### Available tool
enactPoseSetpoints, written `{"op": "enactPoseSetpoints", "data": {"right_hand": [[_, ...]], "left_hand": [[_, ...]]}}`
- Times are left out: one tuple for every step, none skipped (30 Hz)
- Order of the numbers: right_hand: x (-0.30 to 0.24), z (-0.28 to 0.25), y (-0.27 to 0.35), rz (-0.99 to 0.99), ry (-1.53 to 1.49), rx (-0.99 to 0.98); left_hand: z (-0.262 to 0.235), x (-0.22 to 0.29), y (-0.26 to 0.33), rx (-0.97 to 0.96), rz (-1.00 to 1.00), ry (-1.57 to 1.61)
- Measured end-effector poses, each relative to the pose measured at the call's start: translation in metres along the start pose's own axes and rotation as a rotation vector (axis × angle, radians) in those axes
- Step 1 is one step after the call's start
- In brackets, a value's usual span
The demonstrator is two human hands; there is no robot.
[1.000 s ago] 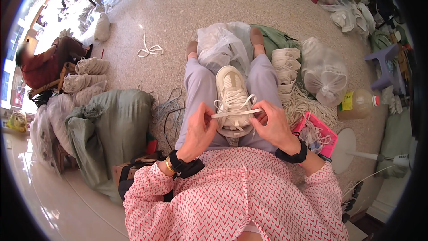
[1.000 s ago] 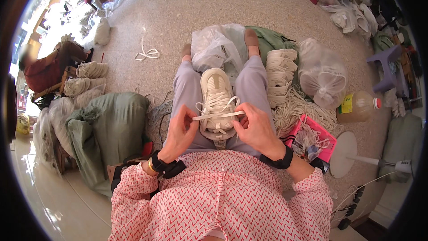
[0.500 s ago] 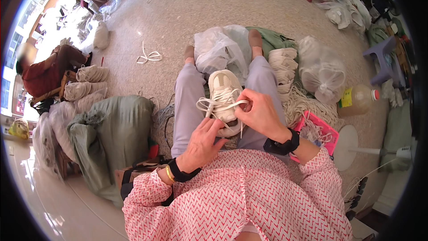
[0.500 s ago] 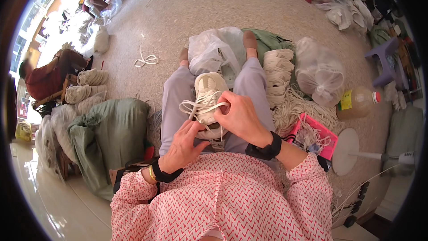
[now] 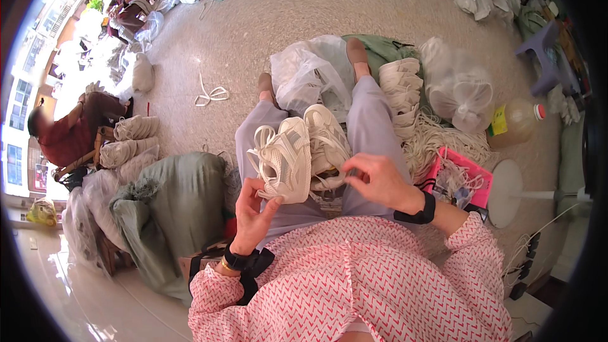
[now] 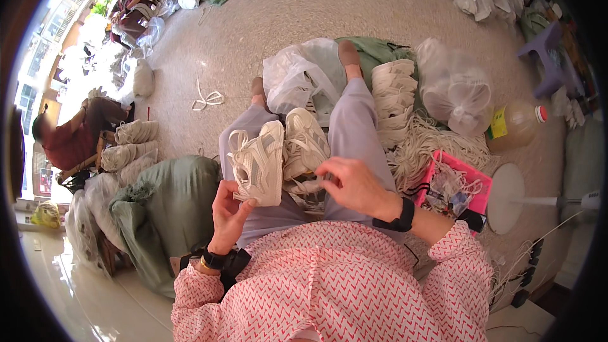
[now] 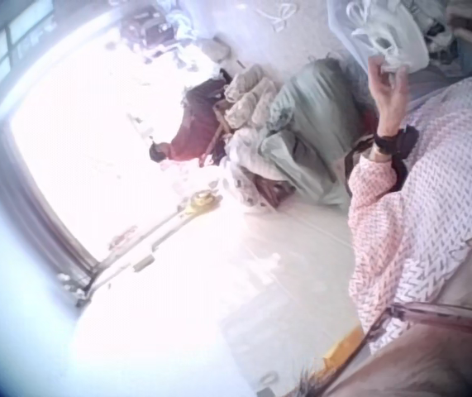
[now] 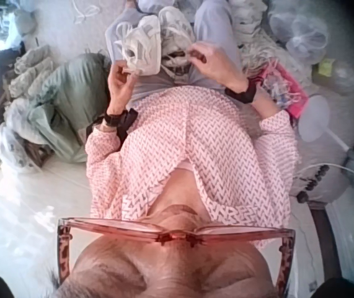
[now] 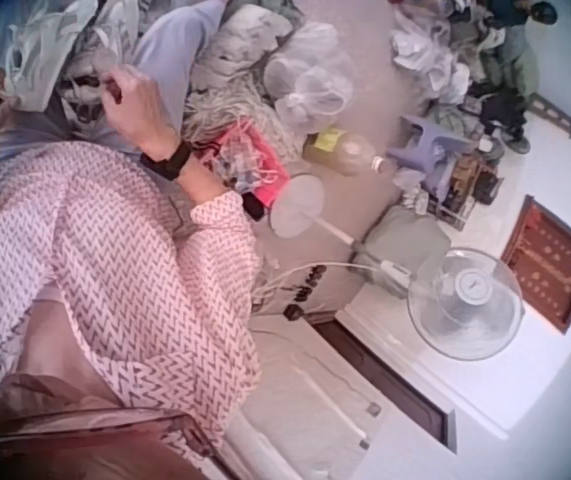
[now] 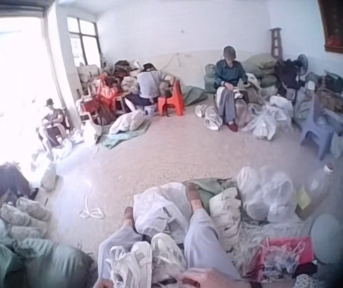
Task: The person is lacing a white sneaker while sitting in a shoe manufacturing facility.
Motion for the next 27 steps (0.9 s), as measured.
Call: {"op": "enactPoseSetpoints", "data": {"right_hand": [[-0.001, 0.005, 0.002, -0.027, 0.004, -0.032], [-0.002, 0.009, 0.003, -0.053, 0.012, -0.066], [0.000, 0.012, 0.004, -0.074, 0.040, -0.087], [0.002, 0.014, 0.004, -0.072, 0.040, -0.083], [0.002, 0.017, 0.004, -0.163, 0.128, -0.095], [0.001, 0.020, 0.004, -0.254, 0.216, -0.106], [0.001, 0.024, 0.004, -0.253, 0.214, -0.105], [0.002, 0.028, 0.003, -0.242, 0.263, -0.138], [0.003, 0.031, 0.003, -0.231, 0.312, -0.171], [0.005, 0.030, 0.004, -0.228, 0.312, -0.169], [0.006, 0.027, 0.004, -0.215, 0.235, -0.094], [0.008, 0.023, 0.004, -0.202, 0.158, -0.021], [0.008, 0.018, 0.004, -0.202, 0.160, -0.019], [0.007, 0.008, 0.003, -0.107, 0.178, 0.058], [0.009, 0.001, 0.005, -0.011, 0.195, 0.135], [0.011, -0.001, 0.008, -0.009, 0.195, 0.134], [0.015, -0.002, 0.011, -0.022, 0.268, 0.093], [0.017, -0.001, 0.014, -0.035, 0.340, 0.052], [0.019, 0.003, 0.016, -0.031, 0.341, 0.057], [0.019, 0.010, 0.019, -0.012, 0.282, 0.056], [0.020, 0.013, 0.019, 0.007, 0.223, 0.055], [0.022, 0.013, 0.018, 0.009, 0.222, 0.059], [0.025, 0.011, 0.015, 0.037, 0.158, 0.054], [0.027, 0.009, 0.014, 0.063, 0.095, 0.050], [0.027, 0.008, 0.013, 0.064, 0.096, 0.056], [0.028, 0.006, 0.012, 0.071, 0.120, 0.045], [0.028, 0.005, 0.011, 0.076, 0.144, 0.034]], "left_hand": [[-0.001, -0.001, 0.000, 0.012, -0.011, 0.003], [0.000, -0.001, -0.001, 0.025, -0.022, 0.009], [0.001, -0.001, -0.003, 0.021, -0.023, 0.007], [0.004, 0.000, -0.004, 0.003, -0.003, -0.036], [0.006, 0.001, -0.004, -0.011, 0.015, -0.081], [0.008, 0.002, -0.005, -0.012, 0.014, -0.082], [0.009, 0.004, -0.006, -0.017, 0.013, -0.085], [0.011, 0.005, -0.007, -0.024, 0.012, -0.087], [0.011, 0.005, -0.009, -0.027, 0.012, -0.088], [0.012, 0.006, -0.010, -0.025, 0.030, -0.125], [0.012, 0.007, -0.010, -0.020, 0.052, -0.161], [0.013, 0.007, -0.011, -0.021, 0.054, -0.160], [0.015, 0.007, -0.011, -0.027, 0.092, -0.280], [0.019, 0.010, -0.012, -0.032, 0.126, -0.400], [0.023, 0.013, -0.013, -0.040, 0.144, -0.463], [0.028, 0.016, -0.014, -0.041, 0.141, -0.463], [0.034, 0.019, -0.017, -0.080, 0.155, -0.505], [0.039, 0.019, -0.019, -0.121, 0.168, -0.547], [0.042, 0.017, -0.020, -0.153, 0.195, -0.605], [0.045, 0.016, -0.021, -0.158, 0.196, -0.605], [0.049, 0.016, -0.022, -0.179, 0.243, -0.625], [0.052, 0.016, -0.024, -0.200, 0.291, -0.645], [0.055, 0.016, -0.027, -0.211, 0.309, -0.669], [0.056, 0.016, -0.030, -0.216, 0.312, -0.668], [0.059, 0.018, -0.033, -0.230, 0.335, -0.725], [0.061, 0.020, -0.036, -0.244, 0.358, -0.782], [0.061, 0.020, -0.040, -0.247, 0.364, -0.782]]}}
Point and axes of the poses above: each hand's wrist, its own y-axis away from the middle knuckle, its own z-axis out of the palm, x = y × z, the point moved 2 cm from there along -y, towards the middle knuckle, and after that the axes turned 2 degrees about -y, right-handed, at the moved point
